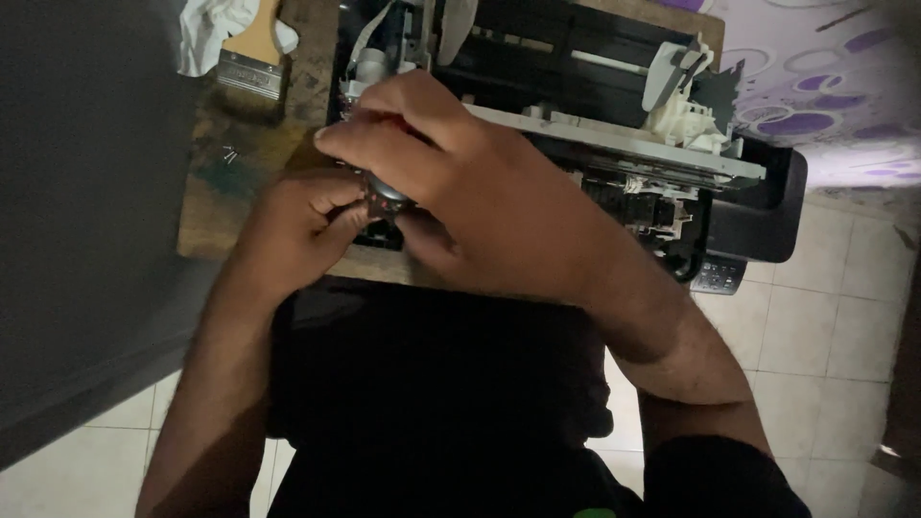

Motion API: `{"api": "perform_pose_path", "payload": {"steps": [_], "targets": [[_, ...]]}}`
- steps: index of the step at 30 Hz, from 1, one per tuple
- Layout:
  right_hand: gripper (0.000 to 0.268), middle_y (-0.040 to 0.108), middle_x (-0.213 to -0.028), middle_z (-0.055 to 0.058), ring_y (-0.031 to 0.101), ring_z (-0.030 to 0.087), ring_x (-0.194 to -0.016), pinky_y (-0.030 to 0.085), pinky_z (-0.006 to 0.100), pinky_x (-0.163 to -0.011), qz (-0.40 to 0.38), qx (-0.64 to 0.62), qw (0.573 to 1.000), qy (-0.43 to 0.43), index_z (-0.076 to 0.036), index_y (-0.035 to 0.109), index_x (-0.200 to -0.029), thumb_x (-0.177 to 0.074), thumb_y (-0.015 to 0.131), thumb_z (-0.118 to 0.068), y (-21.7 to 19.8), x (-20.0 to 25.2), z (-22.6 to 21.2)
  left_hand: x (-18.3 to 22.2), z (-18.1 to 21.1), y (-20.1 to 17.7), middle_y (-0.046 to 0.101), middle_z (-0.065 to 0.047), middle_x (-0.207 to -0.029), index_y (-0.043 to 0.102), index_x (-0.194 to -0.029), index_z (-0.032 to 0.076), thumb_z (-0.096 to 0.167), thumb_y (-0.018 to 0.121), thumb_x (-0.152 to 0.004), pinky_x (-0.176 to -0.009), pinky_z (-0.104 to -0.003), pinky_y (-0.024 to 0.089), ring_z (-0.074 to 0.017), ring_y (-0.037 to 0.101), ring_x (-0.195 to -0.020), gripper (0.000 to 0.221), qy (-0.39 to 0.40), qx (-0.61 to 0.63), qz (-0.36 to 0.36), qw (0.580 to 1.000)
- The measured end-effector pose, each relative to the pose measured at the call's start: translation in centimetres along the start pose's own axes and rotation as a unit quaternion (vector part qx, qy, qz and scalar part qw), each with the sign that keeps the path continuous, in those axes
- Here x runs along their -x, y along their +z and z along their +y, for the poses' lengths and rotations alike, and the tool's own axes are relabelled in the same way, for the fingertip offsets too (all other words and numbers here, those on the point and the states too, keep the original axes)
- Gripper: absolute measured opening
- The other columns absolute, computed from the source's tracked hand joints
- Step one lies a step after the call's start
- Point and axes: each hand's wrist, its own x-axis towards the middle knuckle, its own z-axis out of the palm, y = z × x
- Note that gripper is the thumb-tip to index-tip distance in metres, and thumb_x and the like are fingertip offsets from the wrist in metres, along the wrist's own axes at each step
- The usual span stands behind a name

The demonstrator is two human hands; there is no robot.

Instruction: Disassembling a printer by removing internal screws with a screwdriver and extracting mechanical parts and cables.

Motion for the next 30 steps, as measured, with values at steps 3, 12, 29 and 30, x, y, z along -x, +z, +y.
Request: {"api": "perform_pose_path", "payload": {"steps": [3,12,29,30], "targets": [[0.055,0.043,-0.142,0.022,0.066,0.038,-0.117,0.059,0.036,-0.072,-0.007,-0.001,1.0,0.012,-0.001,0.048,-0.143,-0.092,0.066,0.009,0.4,0.5,0.1,-0.3,0.3,0.4,0.046,-0.006,-0.069,0.053,-0.079,0.008,0.008,0.054,-0.107,-0.061,-0.034,0.026,-0.0155,0.039,-0.062,0.028,0.005,0.026,0.013,1.0],[0.062,0.066,-0.135,0.012,0.073,0.026,-0.095,0.054,0.035,-0.065,-0.012,0.048,0.988,0.149,-0.016,0.048,-0.146,-0.09,0.074,-0.025,0.9,1.2,0.0,-0.4,0.3,0.8,0.053,0.002,-0.069,0.064,-0.076,0.007,-0.003,0.072,-0.094,-0.058,-0.028,0.032,-0.0075,0.046,-0.068,0.022,-0.057,0.02,0.075,0.995],[0.056,0.057,-0.131,0.017,0.07,0.026,-0.082,0.055,0.04,-0.062,-0.043,0.02,0.989,0.139,-0.009,0.049,-0.141,-0.095,0.078,-0.018,0.2,1.0,-0.7,-0.8,0.9,1.0,0.075,-0.01,-0.096,0.076,-0.102,0.003,0.0,0.068,-0.091,-0.068,-0.037,0.051,-0.0241,0.07,-0.089,0.014,0.013,-0.044,0.069,0.997],[0.056,0.057,-0.131,0.017,0.07,0.026,-0.082,0.055,0.04,-0.062,-0.043,0.02,0.989,0.14,-0.009,0.049,-0.141,-0.095,0.078,-0.018,0.1,1.1,-0.7,-0.8,0.9,1.0,0.075,-0.01,-0.096,0.076,-0.102,0.003,0.0,0.068,-0.091,-0.068,-0.037,0.051,-0.0241,0.07,-0.089,0.014,0.014,-0.043,0.069,0.997]]}}
